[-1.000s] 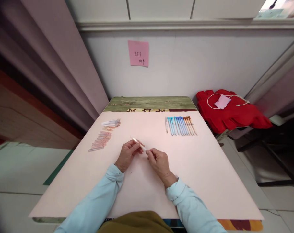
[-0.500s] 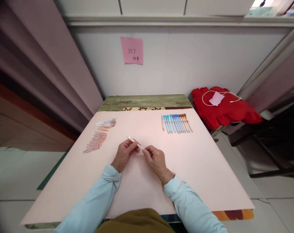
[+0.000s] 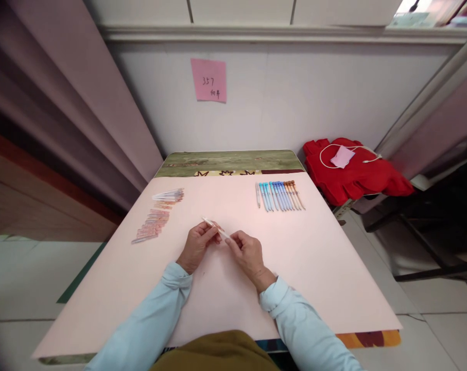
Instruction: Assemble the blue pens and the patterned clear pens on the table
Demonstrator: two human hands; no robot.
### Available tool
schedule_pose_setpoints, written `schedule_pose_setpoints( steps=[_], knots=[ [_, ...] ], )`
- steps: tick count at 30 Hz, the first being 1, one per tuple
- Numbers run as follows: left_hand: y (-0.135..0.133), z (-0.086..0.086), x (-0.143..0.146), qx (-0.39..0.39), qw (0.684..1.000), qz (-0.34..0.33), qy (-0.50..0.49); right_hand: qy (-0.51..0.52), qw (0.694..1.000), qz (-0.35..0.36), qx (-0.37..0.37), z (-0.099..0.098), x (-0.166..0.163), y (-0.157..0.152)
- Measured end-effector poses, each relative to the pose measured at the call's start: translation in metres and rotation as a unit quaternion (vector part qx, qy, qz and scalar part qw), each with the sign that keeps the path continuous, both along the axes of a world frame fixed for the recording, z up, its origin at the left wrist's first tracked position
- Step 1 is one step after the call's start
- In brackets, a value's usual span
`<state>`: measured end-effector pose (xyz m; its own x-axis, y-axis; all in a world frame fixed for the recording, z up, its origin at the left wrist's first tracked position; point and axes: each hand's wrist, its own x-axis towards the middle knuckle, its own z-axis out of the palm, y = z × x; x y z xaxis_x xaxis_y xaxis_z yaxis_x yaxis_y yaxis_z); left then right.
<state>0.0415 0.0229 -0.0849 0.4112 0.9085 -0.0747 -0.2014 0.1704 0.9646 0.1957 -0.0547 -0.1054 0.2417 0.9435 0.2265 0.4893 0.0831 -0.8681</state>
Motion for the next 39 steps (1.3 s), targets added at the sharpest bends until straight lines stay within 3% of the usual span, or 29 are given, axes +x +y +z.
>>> schedule_pose_setpoints(
  steps=[10, 17, 22, 34, 39],
  knots=[
    [-0.001, 0.000, -0.002, 0.002, 1.000, -0.013, 0.001, -0.037, 0.999, 0.017, -0.001, 0.003, 0.001, 0.000],
    [0.001, -0.004, 0.000, -0.011, 1.000, 0.027, -0.005, 0.013, 1.000, -0.021, 0.015, -0.003, -0.003, 0.001],
    [0.002, -0.003, -0.003, -0.019, 1.000, 0.007, 0.003, 0.012, 1.000, -0.024, 0.007, -0.002, -0.003, 0.002],
    [0.003, -0.003, 0.001, 0.009, 0.999, 0.007, 0.041, -0.110, 0.992, -0.030, 0.054, 0.007, -0.002, 0.002],
    [0.002, -0.004, 0.003, 0.036, 0.996, 0.004, 0.079, -0.138, 0.989, -0.025, 0.040, 0.007, -0.001, 0.002]
  ],
)
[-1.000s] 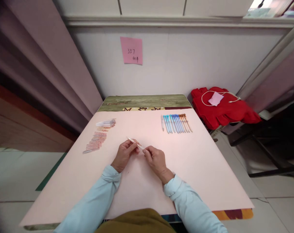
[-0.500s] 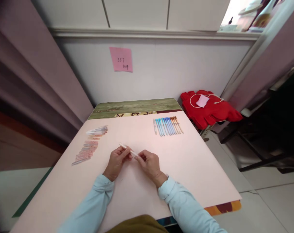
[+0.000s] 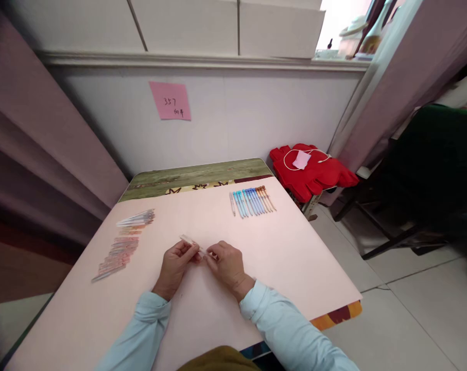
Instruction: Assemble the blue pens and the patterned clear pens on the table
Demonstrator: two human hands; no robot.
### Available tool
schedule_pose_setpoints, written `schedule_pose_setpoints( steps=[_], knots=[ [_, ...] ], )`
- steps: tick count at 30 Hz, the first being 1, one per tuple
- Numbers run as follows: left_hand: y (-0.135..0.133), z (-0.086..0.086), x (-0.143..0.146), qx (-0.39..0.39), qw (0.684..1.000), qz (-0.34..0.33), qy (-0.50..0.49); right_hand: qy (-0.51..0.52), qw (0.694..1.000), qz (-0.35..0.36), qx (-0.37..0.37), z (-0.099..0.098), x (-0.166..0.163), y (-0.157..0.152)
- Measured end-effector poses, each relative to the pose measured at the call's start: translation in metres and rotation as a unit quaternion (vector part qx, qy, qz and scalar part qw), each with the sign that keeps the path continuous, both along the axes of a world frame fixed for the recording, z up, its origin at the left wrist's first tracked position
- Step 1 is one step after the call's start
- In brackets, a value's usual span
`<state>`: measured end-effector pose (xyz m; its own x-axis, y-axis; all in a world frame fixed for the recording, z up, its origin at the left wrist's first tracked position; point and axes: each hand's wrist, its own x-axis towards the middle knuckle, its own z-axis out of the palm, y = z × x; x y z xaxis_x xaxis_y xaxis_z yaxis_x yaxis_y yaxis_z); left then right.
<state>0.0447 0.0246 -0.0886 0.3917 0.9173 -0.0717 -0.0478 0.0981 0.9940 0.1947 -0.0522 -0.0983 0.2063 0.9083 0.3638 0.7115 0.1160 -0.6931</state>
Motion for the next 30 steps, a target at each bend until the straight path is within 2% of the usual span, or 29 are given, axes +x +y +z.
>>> schedule_pose_setpoints(
  steps=[6, 9, 12, 15, 18, 21, 24, 27, 30],
  knots=[
    [-0.001, 0.004, 0.000, -0.003, 1.000, 0.005, 0.001, 0.030, 0.999, -0.031, 0.026, 0.009, 0.005, 0.001],
    [-0.001, 0.007, 0.000, -0.004, 1.000, 0.012, 0.017, 0.064, 0.990, -0.097, 0.080, 0.024, 0.028, -0.005],
    [0.000, 0.005, 0.001, 0.001, 1.000, 0.011, 0.026, 0.089, 0.970, -0.196, 0.109, 0.038, 0.064, -0.015],
    [0.002, 0.001, 0.003, 0.008, 1.000, 0.003, 0.025, 0.097, 0.962, -0.251, 0.051, 0.046, 0.092, -0.014],
    [0.002, -0.002, 0.005, 0.011, 1.000, 0.004, 0.023, 0.063, 0.969, -0.238, -0.019, 0.048, 0.102, 0.010],
    [0.001, -0.001, 0.004, 0.012, 1.000, 0.004, 0.025, -0.038, 0.970, -0.220, -0.100, 0.046, 0.095, 0.051],
    [0.000, -0.001, 0.002, 0.010, 1.000, 0.002, 0.023, -0.143, 0.948, -0.219, -0.180, 0.040, 0.084, 0.091],
    [0.001, -0.003, 0.000, 0.007, 1.000, -0.002, 0.018, -0.170, 0.941, -0.214, -0.202, 0.032, 0.075, 0.114],
    [0.003, -0.006, -0.001, 0.004, 1.000, -0.015, 0.018, -0.190, 0.936, -0.212, -0.208, 0.026, 0.069, 0.121]
  ],
)
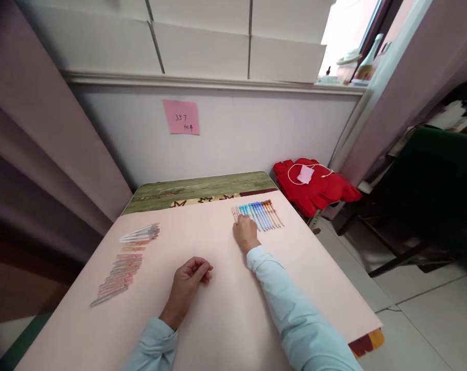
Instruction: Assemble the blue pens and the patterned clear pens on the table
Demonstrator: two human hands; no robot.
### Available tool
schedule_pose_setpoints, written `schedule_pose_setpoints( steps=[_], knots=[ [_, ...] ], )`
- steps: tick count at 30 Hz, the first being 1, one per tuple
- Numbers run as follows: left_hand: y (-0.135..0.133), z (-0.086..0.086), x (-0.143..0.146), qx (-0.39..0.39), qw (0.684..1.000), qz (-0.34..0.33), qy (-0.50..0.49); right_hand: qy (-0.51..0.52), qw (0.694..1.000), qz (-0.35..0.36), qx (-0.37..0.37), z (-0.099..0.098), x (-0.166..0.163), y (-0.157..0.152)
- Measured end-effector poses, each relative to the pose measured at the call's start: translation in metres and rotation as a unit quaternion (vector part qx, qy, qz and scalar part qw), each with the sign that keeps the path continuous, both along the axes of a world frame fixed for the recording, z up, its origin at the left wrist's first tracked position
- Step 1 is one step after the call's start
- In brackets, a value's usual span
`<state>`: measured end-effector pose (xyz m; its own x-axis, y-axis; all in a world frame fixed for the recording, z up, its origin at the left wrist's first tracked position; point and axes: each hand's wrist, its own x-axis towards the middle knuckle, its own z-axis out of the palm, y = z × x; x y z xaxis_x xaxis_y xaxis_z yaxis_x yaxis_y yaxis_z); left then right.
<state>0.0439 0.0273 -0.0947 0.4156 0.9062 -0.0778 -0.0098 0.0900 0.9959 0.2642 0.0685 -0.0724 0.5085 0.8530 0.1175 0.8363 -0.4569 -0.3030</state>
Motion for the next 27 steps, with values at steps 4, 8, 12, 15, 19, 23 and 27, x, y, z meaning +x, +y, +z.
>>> schedule_pose_setpoints(
  steps=[4, 8, 12, 15, 19, 23, 27],
  knots=[
    [0.003, -0.004, 0.001, -0.006, 1.000, -0.009, -0.008, -0.022, 1.000, -0.008, -0.008, -0.002, -0.004, -0.001],
    [0.003, -0.004, 0.001, -0.010, 1.000, -0.010, -0.006, -0.026, 0.999, -0.012, -0.031, -0.002, -0.007, 0.002],
    [0.002, -0.004, 0.000, -0.007, 1.000, -0.013, -0.003, -0.017, 0.998, -0.018, -0.052, 0.000, -0.008, 0.008],
    [0.002, -0.005, 0.000, -0.008, 1.000, -0.013, -0.005, -0.005, 0.997, -0.027, -0.071, 0.004, -0.008, 0.014],
    [0.002, -0.004, 0.000, -0.012, 1.000, -0.012, -0.006, 0.014, 0.995, -0.017, -0.094, 0.009, -0.014, 0.006],
    [0.002, 0.000, 0.000, -0.005, 1.000, -0.012, -0.003, 0.032, 0.993, -0.004, -0.117, 0.008, -0.017, -0.040],
    [0.003, 0.001, 0.000, -0.001, 1.000, -0.012, 0.005, 0.026, 0.990, -0.023, -0.133, 0.006, 0.013, -0.113]
  ],
)
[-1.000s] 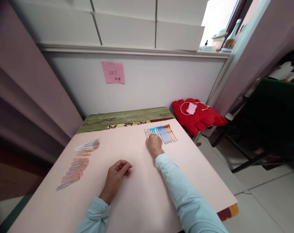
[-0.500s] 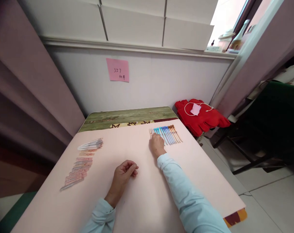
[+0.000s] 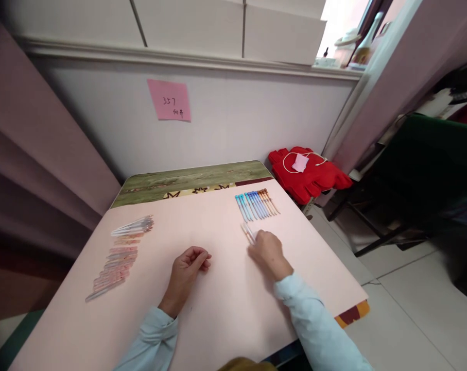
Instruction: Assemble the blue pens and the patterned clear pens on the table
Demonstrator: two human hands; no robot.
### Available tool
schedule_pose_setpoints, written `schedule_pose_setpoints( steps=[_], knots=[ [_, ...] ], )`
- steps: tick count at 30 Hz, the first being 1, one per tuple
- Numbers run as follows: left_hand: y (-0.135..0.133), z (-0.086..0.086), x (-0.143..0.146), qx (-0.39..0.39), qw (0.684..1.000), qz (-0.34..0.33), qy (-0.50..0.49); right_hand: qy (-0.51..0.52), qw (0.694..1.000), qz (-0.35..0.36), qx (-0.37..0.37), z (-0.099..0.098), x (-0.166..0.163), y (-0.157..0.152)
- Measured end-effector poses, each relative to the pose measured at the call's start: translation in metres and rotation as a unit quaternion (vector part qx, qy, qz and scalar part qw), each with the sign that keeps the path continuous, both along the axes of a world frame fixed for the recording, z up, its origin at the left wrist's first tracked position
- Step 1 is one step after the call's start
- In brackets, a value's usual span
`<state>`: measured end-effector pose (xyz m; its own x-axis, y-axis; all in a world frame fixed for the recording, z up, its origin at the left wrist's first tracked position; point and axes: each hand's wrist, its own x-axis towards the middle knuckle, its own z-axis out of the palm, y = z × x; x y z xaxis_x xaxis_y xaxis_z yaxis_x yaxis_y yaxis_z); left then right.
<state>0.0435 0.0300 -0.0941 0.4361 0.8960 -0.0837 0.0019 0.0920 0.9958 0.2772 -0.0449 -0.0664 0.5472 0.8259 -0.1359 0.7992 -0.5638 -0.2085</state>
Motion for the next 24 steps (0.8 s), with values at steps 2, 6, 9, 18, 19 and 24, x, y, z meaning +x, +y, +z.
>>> schedule_pose_setpoints(
  steps=[2, 6, 9, 18, 19, 24],
  knots=[
    [0.001, -0.001, 0.000, 0.003, 1.000, -0.002, 0.005, -0.010, 0.999, -0.037, -0.017, 0.001, 0.027, -0.033],
    [0.001, -0.001, 0.002, 0.013, 1.000, -0.003, 0.012, -0.032, 0.991, -0.116, -0.058, 0.008, 0.076, -0.071],
    [-0.001, 0.002, 0.003, 0.022, 1.000, 0.003, 0.014, -0.032, 0.990, -0.127, -0.061, 0.012, 0.091, -0.074],
    [-0.006, 0.007, 0.004, 0.038, 0.999, 0.026, 0.029, -0.028, 0.992, -0.124, -0.017, 0.007, 0.091, -0.052],
    [-0.006, 0.007, 0.004, 0.039, 0.998, 0.026, 0.030, -0.026, 0.992, -0.125, -0.015, 0.007, 0.092, -0.052],
    [-0.008, 0.009, 0.005, 0.040, 0.998, 0.026, 0.033, -0.059, 0.990, -0.122, 0.037, 0.018, 0.083, -0.066]
  ],
)
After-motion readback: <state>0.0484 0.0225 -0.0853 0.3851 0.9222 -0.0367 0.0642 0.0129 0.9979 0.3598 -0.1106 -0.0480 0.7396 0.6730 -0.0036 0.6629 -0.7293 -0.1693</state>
